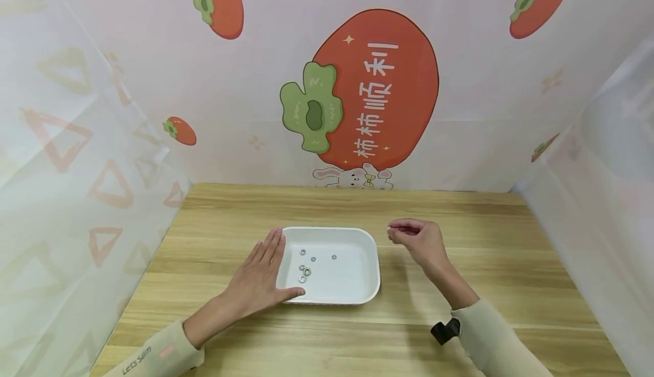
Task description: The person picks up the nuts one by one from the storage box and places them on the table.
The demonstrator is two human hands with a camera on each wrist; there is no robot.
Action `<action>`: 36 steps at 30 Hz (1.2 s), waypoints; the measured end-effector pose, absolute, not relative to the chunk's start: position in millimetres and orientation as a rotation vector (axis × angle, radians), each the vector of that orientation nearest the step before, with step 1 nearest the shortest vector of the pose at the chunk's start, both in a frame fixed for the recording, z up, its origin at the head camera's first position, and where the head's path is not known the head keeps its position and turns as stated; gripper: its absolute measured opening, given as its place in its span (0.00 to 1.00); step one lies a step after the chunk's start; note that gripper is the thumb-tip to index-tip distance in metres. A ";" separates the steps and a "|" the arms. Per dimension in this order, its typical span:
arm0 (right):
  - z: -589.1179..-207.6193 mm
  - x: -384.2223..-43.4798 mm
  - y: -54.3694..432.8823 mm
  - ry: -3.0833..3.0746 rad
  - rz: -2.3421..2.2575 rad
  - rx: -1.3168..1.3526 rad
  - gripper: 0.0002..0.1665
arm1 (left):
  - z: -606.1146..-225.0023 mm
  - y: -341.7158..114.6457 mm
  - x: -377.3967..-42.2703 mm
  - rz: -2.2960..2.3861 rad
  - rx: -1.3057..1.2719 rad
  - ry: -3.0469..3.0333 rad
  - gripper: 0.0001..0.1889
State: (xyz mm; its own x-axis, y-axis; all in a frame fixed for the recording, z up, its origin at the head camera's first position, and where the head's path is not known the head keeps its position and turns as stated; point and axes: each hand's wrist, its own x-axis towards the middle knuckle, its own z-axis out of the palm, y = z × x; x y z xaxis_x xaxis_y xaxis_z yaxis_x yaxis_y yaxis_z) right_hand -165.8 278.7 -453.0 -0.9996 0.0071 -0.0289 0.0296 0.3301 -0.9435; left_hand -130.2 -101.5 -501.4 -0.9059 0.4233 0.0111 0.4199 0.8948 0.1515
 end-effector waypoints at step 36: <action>-512.5 -184.0 395.2 3.047 -1.098 0.149 0.13 | -502.3 -100.1 -130.0 0.223 0.660 3.035 0.69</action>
